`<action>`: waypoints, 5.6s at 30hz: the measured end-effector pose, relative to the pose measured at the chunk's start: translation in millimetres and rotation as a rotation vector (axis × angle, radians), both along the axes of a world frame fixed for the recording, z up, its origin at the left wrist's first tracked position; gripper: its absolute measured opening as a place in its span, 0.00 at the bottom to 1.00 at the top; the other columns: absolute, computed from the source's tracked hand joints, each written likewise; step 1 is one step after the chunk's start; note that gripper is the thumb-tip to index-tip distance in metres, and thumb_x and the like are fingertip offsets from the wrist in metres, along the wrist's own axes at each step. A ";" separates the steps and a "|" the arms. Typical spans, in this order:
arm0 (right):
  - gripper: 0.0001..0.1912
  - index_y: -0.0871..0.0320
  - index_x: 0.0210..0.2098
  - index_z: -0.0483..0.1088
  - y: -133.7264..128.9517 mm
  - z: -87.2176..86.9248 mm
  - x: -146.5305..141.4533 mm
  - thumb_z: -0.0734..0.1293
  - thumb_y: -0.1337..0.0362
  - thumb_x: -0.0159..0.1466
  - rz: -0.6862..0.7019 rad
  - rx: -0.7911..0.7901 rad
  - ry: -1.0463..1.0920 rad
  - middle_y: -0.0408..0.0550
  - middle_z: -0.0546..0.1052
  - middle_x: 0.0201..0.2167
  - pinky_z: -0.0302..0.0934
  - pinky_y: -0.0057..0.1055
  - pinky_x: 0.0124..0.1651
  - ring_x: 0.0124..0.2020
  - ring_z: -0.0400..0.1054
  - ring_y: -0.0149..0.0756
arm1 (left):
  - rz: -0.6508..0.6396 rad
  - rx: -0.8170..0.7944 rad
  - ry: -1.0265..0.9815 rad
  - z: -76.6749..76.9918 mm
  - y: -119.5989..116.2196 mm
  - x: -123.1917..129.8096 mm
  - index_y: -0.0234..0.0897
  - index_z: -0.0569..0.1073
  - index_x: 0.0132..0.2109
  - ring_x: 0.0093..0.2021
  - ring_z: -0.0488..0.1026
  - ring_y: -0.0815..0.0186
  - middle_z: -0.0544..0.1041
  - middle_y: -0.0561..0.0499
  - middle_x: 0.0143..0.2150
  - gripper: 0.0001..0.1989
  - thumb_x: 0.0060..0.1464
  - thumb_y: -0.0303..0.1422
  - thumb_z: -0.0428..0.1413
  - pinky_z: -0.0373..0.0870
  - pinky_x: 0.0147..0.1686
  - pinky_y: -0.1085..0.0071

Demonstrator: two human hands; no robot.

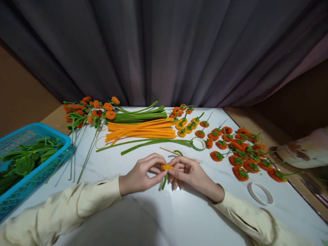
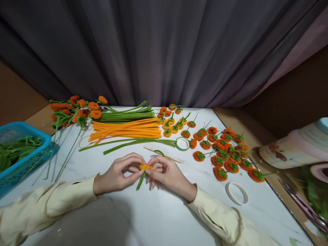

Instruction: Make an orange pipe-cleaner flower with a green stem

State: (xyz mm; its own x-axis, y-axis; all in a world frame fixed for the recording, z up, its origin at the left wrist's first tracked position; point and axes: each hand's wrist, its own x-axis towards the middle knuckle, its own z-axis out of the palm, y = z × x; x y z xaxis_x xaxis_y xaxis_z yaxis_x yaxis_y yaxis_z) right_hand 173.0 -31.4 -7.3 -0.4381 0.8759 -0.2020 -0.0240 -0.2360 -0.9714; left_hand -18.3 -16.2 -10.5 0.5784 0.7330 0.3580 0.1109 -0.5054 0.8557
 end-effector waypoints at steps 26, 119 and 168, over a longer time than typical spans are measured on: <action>0.16 0.62 0.37 0.66 -0.4 0.4 4.9 0.68 0.55 0.58 0.037 0.022 0.055 0.45 0.74 0.23 0.57 0.22 0.17 0.19 0.69 0.30 | 0.024 -0.084 -0.012 1.9 3.0 -2.1 0.32 0.72 0.38 0.38 0.72 0.67 0.72 0.44 0.39 0.06 0.56 0.30 0.54 0.73 0.28 0.77; 0.11 0.59 0.32 0.68 -7.6 -0.2 10.2 0.58 0.61 0.66 0.008 1.177 -0.334 0.45 0.72 0.19 0.58 0.25 0.23 0.19 0.64 0.29 | -0.085 0.405 -0.008 -2.4 6.4 -5.7 0.35 0.69 0.53 0.38 0.72 0.63 0.77 0.42 0.39 0.22 0.51 0.32 0.60 0.68 0.40 0.64; 0.10 0.57 0.40 0.66 -12.6 0.6 2.5 0.65 0.73 0.59 -0.325 1.339 -0.495 0.49 0.74 0.28 0.63 0.31 0.31 0.28 0.68 0.34 | -0.069 -0.894 -0.262 9.2 10.4 4.3 0.27 0.75 0.30 0.24 0.71 0.68 0.77 0.45 0.26 0.19 0.55 0.42 0.53 0.67 0.28 0.73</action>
State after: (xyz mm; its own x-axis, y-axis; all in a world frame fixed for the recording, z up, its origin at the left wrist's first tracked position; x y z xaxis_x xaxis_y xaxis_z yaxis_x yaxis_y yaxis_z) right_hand 175.5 -44.1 -6.7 -0.3179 0.5711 0.7568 0.4958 0.7805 -0.3807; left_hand -14.0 -5.8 -1.2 0.6118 0.7661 -0.1972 -0.1464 0.3546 0.9235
